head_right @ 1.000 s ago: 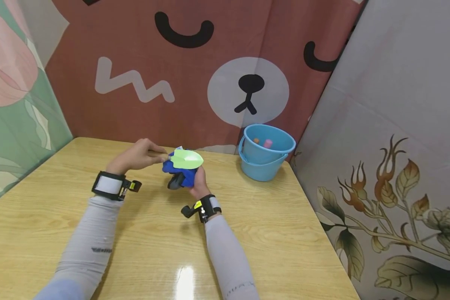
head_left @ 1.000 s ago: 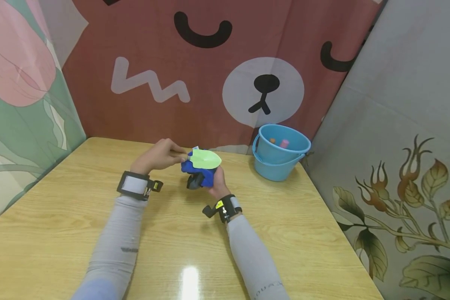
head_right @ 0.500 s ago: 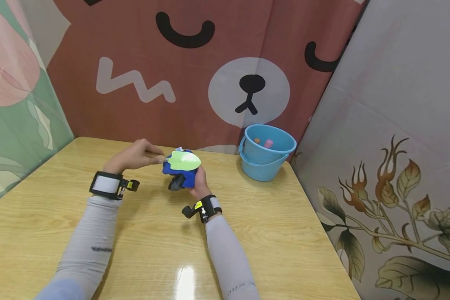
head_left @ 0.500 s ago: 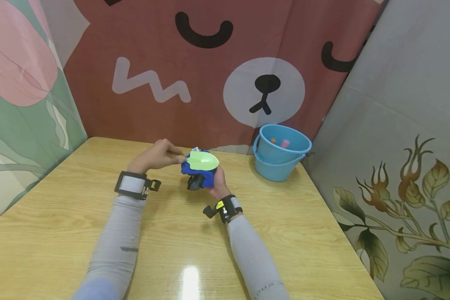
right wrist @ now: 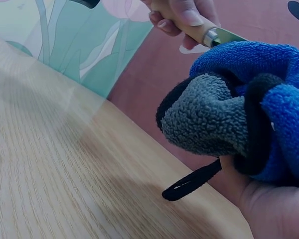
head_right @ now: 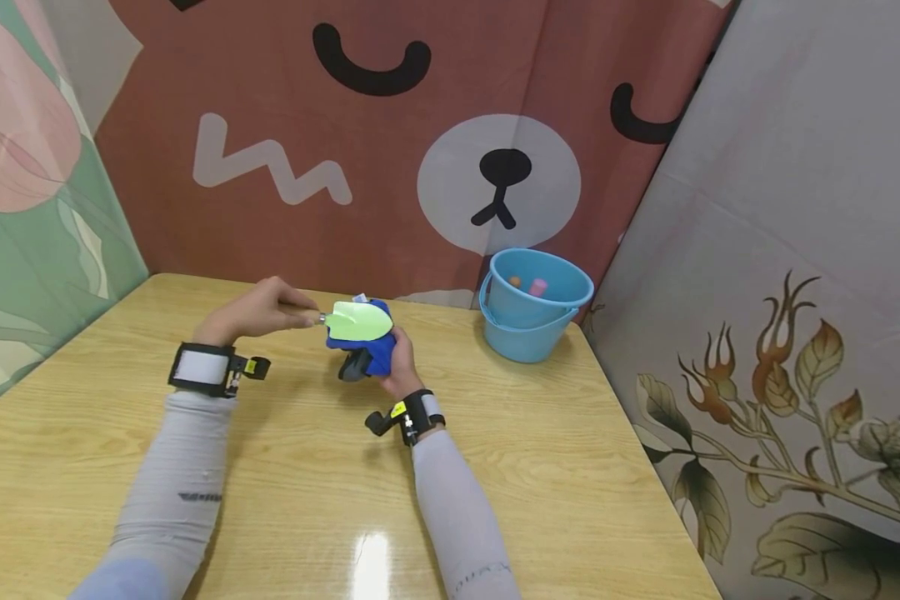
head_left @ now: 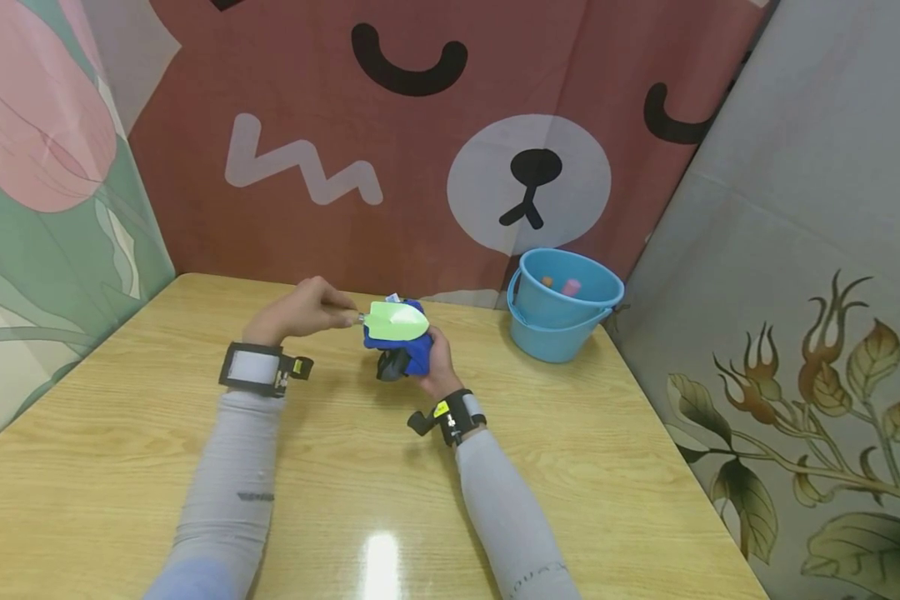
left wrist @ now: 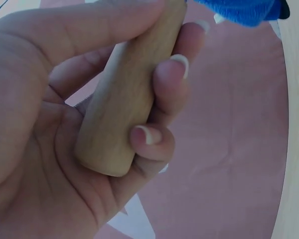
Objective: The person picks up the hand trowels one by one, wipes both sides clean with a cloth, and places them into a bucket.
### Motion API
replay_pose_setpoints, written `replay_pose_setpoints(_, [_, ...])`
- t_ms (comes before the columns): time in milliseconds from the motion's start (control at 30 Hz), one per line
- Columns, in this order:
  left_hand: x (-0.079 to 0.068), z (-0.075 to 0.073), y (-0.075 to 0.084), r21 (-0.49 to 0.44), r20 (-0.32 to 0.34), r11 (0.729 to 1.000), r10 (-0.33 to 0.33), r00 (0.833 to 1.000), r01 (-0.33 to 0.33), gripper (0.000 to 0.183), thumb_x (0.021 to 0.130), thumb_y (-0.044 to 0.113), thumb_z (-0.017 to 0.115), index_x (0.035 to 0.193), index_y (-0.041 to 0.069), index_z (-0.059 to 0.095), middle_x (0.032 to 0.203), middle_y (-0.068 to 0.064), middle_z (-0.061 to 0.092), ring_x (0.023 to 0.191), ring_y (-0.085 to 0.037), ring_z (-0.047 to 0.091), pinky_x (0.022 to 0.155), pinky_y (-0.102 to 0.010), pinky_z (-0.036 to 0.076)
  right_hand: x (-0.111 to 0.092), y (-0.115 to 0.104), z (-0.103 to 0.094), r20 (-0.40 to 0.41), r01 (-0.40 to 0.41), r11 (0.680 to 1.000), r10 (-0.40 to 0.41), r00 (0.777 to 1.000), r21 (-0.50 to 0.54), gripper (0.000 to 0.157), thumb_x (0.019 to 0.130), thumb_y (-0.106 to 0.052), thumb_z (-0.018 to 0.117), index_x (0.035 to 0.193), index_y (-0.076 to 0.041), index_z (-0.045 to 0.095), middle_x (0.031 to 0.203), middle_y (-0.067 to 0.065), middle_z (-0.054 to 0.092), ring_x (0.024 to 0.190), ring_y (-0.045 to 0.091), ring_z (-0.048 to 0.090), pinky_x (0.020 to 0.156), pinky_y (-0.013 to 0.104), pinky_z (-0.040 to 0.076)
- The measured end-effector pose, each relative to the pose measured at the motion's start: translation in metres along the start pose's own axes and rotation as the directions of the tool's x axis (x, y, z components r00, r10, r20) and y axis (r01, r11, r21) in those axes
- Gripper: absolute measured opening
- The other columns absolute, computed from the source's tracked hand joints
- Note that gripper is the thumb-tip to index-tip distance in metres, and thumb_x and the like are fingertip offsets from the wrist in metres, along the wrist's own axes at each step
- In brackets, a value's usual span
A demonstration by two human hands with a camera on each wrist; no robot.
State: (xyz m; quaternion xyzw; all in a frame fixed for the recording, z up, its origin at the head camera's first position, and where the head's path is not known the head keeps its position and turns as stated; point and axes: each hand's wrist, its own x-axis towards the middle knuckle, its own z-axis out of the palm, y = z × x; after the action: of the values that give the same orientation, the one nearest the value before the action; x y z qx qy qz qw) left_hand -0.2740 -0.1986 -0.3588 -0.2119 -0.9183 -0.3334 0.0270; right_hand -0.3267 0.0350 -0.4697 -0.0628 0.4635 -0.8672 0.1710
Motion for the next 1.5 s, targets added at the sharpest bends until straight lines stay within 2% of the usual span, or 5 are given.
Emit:
replay_pose_setpoints(333, [-0.010, -0.011, -0.011, 0.020, -0.012, 1.000, -0.015, 1.000, 0.015, 0.028, 0.094, 0.012, 0.073, 0.120, 0.001, 0.074, 0.118, -0.019, 0.073, 0.110, -0.038, 0.070, 0.094, -0.055, 0.055, 0.000, -0.001, 0.000, -0.002, 0.004, 1.000, -0.004, 1.000, 0.010, 0.042, 0.102, -0.033, 0.034, 0.129, -0.005, 0.049, 0.102, -0.001, 0.066, 0.085, 0.009, 0.067, 0.075, 0.023, 0.057])
replay_pose_setpoints(633, [-0.015, -0.017, -0.020, 0.003, -0.007, 0.999, -0.045, 0.999, 0.045, 0.027, 0.095, 0.015, 0.073, 0.120, 0.004, 0.075, 0.118, -0.017, 0.074, 0.110, -0.036, 0.070, 0.095, -0.057, 0.054, 0.000, -0.002, 0.001, -0.041, 0.039, 0.999, -0.037, 0.998, 0.036, 0.039, 0.100, -0.032, 0.036, 0.127, -0.007, 0.048, 0.101, -0.003, 0.066, 0.082, 0.007, 0.066, 0.073, 0.023, 0.056])
replay_pose_setpoints(967, [-0.026, -0.027, -0.027, -0.013, -0.035, 0.998, -0.060, 0.998, 0.060, 0.028, 0.095, 0.016, 0.073, 0.120, 0.005, 0.076, 0.121, -0.017, 0.073, 0.114, -0.037, 0.068, 0.097, -0.057, 0.053, -0.001, -0.001, 0.000, -0.059, 0.016, 0.999, -0.015, 0.998, 0.028, 0.036, 0.101, -0.035, 0.038, 0.124, -0.010, 0.049, 0.098, -0.003, 0.067, 0.079, 0.008, 0.066, 0.071, 0.023, 0.056])
replay_pose_setpoints(1167, [-0.025, -0.026, -0.025, -0.023, -0.040, 0.998, -0.060, 0.997, 0.059, 0.033, 0.095, 0.022, 0.074, 0.123, 0.005, 0.074, 0.121, -0.016, 0.073, 0.113, -0.035, 0.069, 0.097, -0.057, 0.053, -0.001, -0.001, 0.000, -0.048, 0.018, 1.000, -0.018, 0.999, 0.010, 0.036, 0.101, -0.035, 0.037, 0.124, -0.010, 0.049, 0.097, -0.004, 0.067, 0.077, 0.008, 0.066, 0.070, 0.023, 0.055])
replay_pose_setpoints(1500, [-0.012, -0.013, -0.017, -0.063, -0.040, 0.998, -0.025, 0.999, 0.022, 0.035, 0.095, 0.020, 0.074, 0.125, 0.002, 0.072, 0.121, -0.017, 0.073, 0.112, -0.035, 0.069, 0.095, -0.055, 0.055, -0.003, 0.001, 0.002, -0.038, -0.002, 0.998, 0.000, 0.999, -0.067, 0.042, 0.099, -0.035, 0.036, 0.128, -0.009, 0.051, 0.096, -0.003, 0.068, 0.079, 0.008, 0.065, 0.069, 0.021, 0.054])
